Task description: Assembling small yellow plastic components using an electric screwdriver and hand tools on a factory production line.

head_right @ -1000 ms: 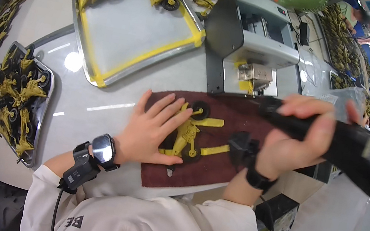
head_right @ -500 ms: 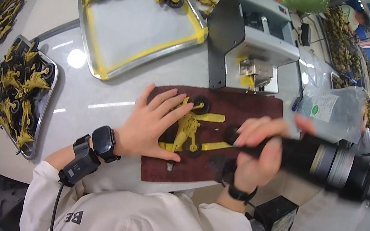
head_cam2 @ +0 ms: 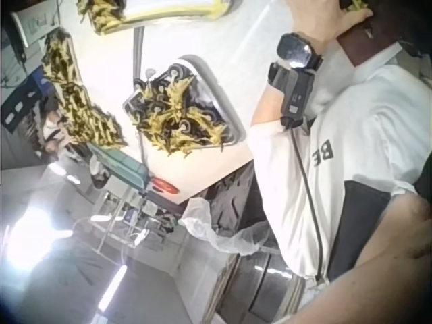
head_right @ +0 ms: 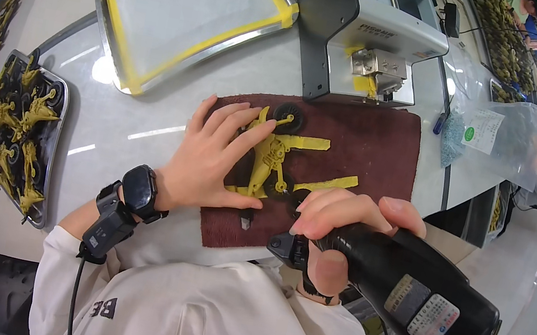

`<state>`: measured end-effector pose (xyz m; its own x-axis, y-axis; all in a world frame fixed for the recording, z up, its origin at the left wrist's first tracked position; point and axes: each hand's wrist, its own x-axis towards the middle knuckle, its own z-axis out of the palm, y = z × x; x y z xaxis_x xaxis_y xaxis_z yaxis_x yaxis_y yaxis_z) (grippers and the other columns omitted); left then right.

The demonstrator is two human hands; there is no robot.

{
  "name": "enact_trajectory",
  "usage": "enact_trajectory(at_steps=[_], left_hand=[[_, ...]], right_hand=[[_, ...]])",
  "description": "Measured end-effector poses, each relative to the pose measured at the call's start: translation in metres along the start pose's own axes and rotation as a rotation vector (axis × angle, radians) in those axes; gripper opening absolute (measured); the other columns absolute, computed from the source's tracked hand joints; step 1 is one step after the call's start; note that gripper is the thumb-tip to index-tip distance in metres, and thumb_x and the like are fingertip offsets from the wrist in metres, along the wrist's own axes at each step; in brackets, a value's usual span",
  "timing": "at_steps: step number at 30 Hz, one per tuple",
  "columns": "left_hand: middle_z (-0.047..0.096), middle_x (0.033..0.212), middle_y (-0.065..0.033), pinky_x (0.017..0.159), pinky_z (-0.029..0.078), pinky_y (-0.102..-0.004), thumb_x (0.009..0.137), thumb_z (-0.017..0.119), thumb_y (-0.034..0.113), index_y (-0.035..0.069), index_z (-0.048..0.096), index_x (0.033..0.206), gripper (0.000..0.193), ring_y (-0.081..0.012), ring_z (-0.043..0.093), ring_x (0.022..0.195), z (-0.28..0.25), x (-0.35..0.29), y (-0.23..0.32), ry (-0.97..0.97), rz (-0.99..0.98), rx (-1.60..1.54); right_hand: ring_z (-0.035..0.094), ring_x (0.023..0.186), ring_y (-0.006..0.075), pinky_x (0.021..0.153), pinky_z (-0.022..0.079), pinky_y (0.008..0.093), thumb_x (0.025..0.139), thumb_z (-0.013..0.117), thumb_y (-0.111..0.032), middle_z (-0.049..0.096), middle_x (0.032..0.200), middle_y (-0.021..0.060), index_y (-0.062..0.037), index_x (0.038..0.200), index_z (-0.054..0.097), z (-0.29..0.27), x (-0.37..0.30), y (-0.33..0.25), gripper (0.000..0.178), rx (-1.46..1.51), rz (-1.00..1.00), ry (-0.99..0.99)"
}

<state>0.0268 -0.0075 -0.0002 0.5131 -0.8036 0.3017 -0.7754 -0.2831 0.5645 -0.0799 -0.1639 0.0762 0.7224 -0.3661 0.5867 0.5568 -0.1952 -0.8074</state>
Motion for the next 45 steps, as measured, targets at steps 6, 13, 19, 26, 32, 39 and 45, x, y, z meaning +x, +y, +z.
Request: enact_trajectory(at_steps=[6,13,19,26,32,39,45], left_hand=[[0.046,0.137,-0.0143,0.111,0.020,-0.0568,0.061,0.078,0.059,0.010,0.043,0.141,0.099,-0.0325,0.042,0.128,0.001,0.001,-0.002,-0.004,-0.005,-0.005],[0.046,0.137,-0.0145,0.111,0.020,-0.0570,0.061,0.077,0.059,0.010,0.044,0.140,0.099,-0.0328,0.042,0.129,0.000,0.001,-0.002,-0.020,-0.012,-0.011],[0.046,0.136,-0.0145,0.110,0.021,-0.0572,0.061,0.077,0.059,0.010,0.044,0.141,0.099,-0.0330,0.042,0.128,0.001,0.002,-0.003,-0.029,-0.019,-0.004],[0.046,0.136,-0.0145,0.110,0.021,-0.0572,0.062,0.077,0.058,0.011,0.044,0.141,0.098,-0.0329,0.042,0.128,0.000,0.003,-0.002,-0.031,-0.023,-0.007],[0.047,0.136,-0.0149,0.110,0.021,-0.0574,0.063,0.077,0.059,0.010,0.044,0.141,0.098,-0.0332,0.042,0.128,0.000,0.001,-0.001,-0.024,-0.016,0.000],[0.047,0.134,-0.0161,0.110,0.022,-0.0581,0.065,0.075,0.060,0.009,0.044,0.140,0.097,-0.0347,0.042,0.128,-0.004,0.002,0.000,-0.019,0.011,0.026],[0.047,0.134,-0.0162,0.110,0.023,-0.0574,0.066,0.074,0.061,0.008,0.044,0.140,0.095,-0.0340,0.042,0.128,-0.003,0.000,-0.001,0.004,0.028,-0.003]], right_hand=[[0.050,0.047,0.0184,0.047,0.041,0.0335,0.092,0.060,-0.040,0.054,0.067,0.0080,-0.0047,0.136,0.027,-0.001,0.001,-0.001,0.066,-0.028,-0.038,0.015],[0.058,0.056,0.0295,0.055,0.048,0.0450,0.089,0.068,-0.027,0.062,0.079,0.0206,-0.0035,0.137,0.022,-0.006,0.002,-0.003,0.071,0.263,-0.112,0.029],[0.051,0.048,0.0194,0.047,0.043,0.0349,0.091,0.062,-0.036,0.055,0.069,0.0089,-0.0064,0.134,0.029,0.000,0.001,0.010,0.062,-0.005,0.015,0.024],[0.063,0.079,0.0283,0.074,0.052,0.0471,0.085,0.071,-0.006,0.063,0.096,0.0185,-0.0119,0.140,0.026,-0.028,0.006,0.012,0.072,0.202,0.068,-0.387],[0.064,0.069,0.0283,0.068,0.053,0.0454,0.086,0.070,-0.005,0.063,0.085,0.0158,-0.0111,0.142,0.025,-0.028,0.005,0.014,0.072,0.242,0.054,-0.305],[0.049,0.060,0.0163,0.067,0.043,0.0379,0.097,0.049,-0.033,0.052,0.071,0.0052,-0.0035,0.128,0.045,-0.028,0.106,0.007,0.043,-0.156,-0.153,0.383],[0.055,0.052,0.0131,0.056,0.046,0.0267,0.084,0.070,-0.010,0.059,0.064,0.0072,0.0042,0.125,0.044,-0.008,0.142,0.038,0.051,-0.256,-0.171,0.337]])
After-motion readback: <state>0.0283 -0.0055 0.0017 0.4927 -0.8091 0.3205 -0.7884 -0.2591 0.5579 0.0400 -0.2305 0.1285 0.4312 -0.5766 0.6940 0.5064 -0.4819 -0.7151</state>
